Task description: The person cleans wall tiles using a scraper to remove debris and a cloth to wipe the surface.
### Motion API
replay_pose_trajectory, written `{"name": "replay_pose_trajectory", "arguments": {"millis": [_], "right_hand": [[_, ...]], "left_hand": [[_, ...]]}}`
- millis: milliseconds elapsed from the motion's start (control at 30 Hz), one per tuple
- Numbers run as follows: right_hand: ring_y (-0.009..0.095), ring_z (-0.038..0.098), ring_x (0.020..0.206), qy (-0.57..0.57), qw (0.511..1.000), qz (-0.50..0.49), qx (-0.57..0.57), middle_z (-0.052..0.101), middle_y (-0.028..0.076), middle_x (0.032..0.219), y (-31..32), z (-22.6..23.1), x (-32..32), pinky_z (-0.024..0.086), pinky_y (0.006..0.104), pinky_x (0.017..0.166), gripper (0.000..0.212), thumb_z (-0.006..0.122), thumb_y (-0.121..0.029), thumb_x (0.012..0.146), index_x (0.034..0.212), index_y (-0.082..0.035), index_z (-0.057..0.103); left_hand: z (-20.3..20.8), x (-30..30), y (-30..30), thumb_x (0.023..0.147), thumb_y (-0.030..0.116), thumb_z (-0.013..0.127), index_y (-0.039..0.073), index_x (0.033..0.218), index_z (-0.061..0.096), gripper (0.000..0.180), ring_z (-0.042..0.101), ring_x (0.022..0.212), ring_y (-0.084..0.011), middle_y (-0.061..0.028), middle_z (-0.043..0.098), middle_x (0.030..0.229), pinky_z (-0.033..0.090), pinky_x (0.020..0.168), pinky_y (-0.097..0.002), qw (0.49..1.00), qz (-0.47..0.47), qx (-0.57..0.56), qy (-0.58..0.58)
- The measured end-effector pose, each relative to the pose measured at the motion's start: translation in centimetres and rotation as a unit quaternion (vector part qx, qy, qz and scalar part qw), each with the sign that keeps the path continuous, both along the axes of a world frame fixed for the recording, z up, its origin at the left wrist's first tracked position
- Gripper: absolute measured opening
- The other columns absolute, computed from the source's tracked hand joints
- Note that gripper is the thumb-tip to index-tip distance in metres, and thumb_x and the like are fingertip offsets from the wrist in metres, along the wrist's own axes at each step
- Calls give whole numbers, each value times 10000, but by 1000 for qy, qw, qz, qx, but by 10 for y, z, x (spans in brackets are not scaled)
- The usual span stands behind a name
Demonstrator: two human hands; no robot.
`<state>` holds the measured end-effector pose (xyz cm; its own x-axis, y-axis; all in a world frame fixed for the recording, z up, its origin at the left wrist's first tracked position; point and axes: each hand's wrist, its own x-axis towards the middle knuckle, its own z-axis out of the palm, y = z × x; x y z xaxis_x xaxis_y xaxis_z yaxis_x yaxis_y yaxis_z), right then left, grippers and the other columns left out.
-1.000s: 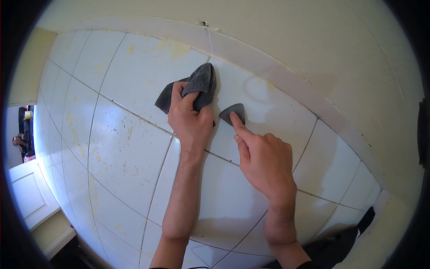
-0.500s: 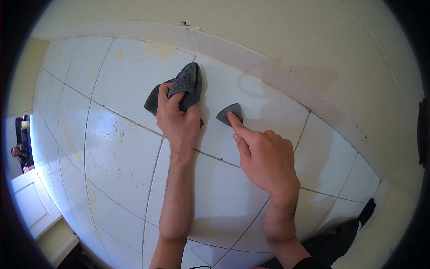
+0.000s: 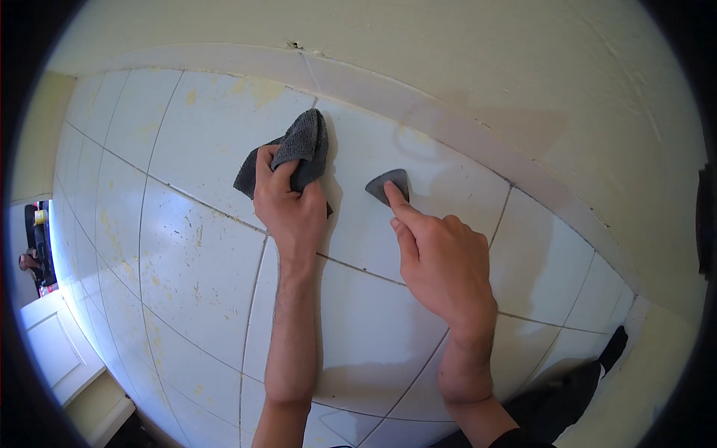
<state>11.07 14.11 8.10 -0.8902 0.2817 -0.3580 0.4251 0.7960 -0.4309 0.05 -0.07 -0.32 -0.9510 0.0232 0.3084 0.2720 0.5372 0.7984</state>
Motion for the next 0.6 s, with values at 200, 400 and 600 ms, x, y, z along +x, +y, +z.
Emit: {"name": "replay_pose_trajectory", "arguments": {"millis": [200, 400, 600], "right_hand": [[331, 674, 598, 100, 995, 8, 13, 682, 141, 665, 0, -9, 4, 515, 453, 561, 415, 624, -152, 956, 1367, -125, 679], [349, 649, 647, -14, 1000, 1, 17, 689, 135, 710, 2, 6, 2, 511, 482, 625, 380, 590, -185, 1008, 1377, -197, 681], [317, 685, 618, 41, 999, 2, 35, 703, 131, 703, 5, -1, 2, 525, 447, 560, 434, 633, -139, 941, 1373, -119, 670]], "left_hand": [[3, 1, 4, 796, -75, 599, -18, 1021, 732, 267, 637, 891, -263, -89, 617, 1000, 506, 802, -308, 1000, -3, 12, -9], [0, 0, 1, 827, -76, 601, -22, 1025, 728, 241, 618, 873, -247, -82, 607, 999, 501, 790, -294, 999, -4, 22, -23], [-1, 0, 1, 845, -68, 612, -27, 1029, 725, 219, 613, 887, -241, -83, 599, 1009, 496, 787, -296, 1000, -11, 12, -15]]}}
